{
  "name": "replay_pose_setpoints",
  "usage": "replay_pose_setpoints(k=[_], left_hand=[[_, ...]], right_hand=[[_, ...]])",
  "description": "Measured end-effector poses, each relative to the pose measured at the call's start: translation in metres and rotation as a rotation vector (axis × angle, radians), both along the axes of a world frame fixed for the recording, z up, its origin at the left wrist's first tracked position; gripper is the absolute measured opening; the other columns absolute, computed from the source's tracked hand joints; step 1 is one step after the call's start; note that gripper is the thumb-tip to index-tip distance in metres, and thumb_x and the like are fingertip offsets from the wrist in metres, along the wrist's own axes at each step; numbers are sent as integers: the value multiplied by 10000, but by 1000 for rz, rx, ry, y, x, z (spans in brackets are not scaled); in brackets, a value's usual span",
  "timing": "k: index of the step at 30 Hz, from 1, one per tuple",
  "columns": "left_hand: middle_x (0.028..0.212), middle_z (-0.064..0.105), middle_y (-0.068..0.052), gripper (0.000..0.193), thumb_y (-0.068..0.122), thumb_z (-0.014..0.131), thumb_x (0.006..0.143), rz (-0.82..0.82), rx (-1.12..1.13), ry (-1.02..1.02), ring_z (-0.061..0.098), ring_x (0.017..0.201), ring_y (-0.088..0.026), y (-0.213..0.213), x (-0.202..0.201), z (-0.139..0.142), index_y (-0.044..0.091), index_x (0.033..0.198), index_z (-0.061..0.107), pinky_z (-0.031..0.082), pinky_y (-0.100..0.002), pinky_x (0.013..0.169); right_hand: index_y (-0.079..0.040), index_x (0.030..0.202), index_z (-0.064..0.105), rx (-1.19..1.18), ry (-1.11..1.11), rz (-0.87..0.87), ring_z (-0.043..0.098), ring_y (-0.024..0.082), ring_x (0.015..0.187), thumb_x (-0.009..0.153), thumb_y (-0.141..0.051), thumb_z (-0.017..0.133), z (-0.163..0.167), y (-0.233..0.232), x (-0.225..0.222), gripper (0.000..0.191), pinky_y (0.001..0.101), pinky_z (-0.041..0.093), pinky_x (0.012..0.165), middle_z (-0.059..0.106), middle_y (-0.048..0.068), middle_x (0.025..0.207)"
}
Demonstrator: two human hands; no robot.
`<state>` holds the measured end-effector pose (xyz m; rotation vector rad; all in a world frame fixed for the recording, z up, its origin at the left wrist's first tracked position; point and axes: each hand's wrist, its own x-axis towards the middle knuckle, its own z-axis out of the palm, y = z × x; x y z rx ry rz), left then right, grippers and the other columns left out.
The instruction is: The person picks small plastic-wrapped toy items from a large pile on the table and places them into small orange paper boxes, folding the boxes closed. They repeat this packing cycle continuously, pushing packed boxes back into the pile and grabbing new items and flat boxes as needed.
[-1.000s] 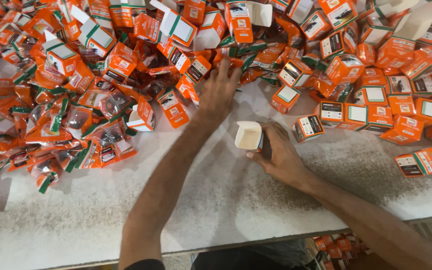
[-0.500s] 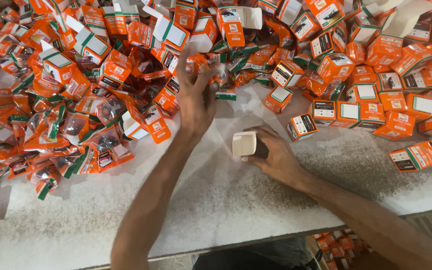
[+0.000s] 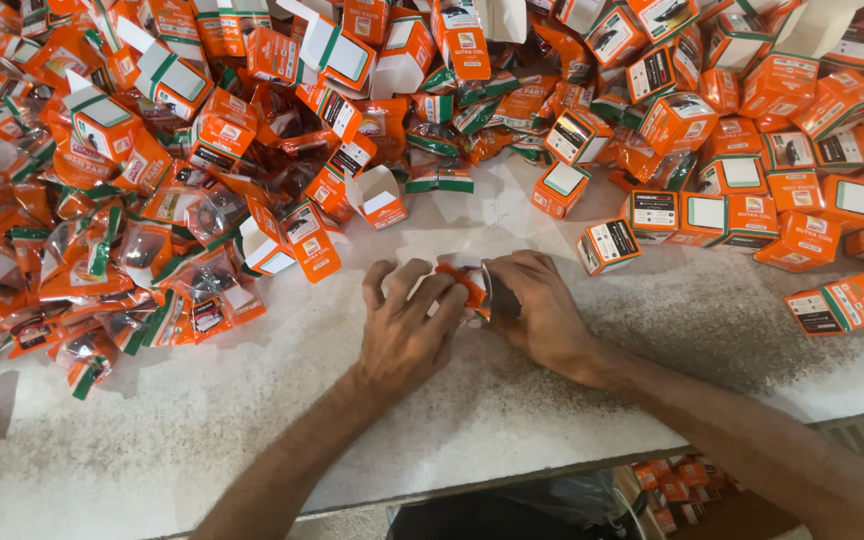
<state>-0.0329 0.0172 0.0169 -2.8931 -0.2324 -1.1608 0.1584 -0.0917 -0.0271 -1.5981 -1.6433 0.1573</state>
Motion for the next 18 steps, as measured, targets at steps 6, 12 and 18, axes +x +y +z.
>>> replay_pose_setpoints(k=[6, 12, 18], left_hand=[[1047, 691, -28, 195, 116, 748, 826, 95, -244, 55, 544, 1176, -302, -2, 21, -1, 126, 1008, 680, 352, -566, 1025], [1108, 632, -117, 293, 0, 687, 942, 84, -692, -240, 588, 1028, -267, -17, 34, -25, 28, 1208, 565, 477, -416, 896], [1198, 547, -145, 525, 51, 760, 881, 120, -883, -456, 568, 793, -115, -16, 32, -36, -34, 1294, 448, 492, -263, 609]], right_hand=[[53, 1285, 577, 3, -4, 13, 584, 395, 1194, 702, -190, 880, 7, 2, -5, 701, 473, 472, 1008, 644, 204, 1242], [7, 1325, 557, -11, -26, 2, 596, 400, 1189, 738, -168, 856, 8, 1, -4, 681, 484, 491, 994, 649, 199, 1250], [-59, 1411, 440, -72, 48, 22, 607, 390, 1210, 801, -88, 817, 6, -3, -8, 718, 477, 500, 990, 660, 149, 1293]])
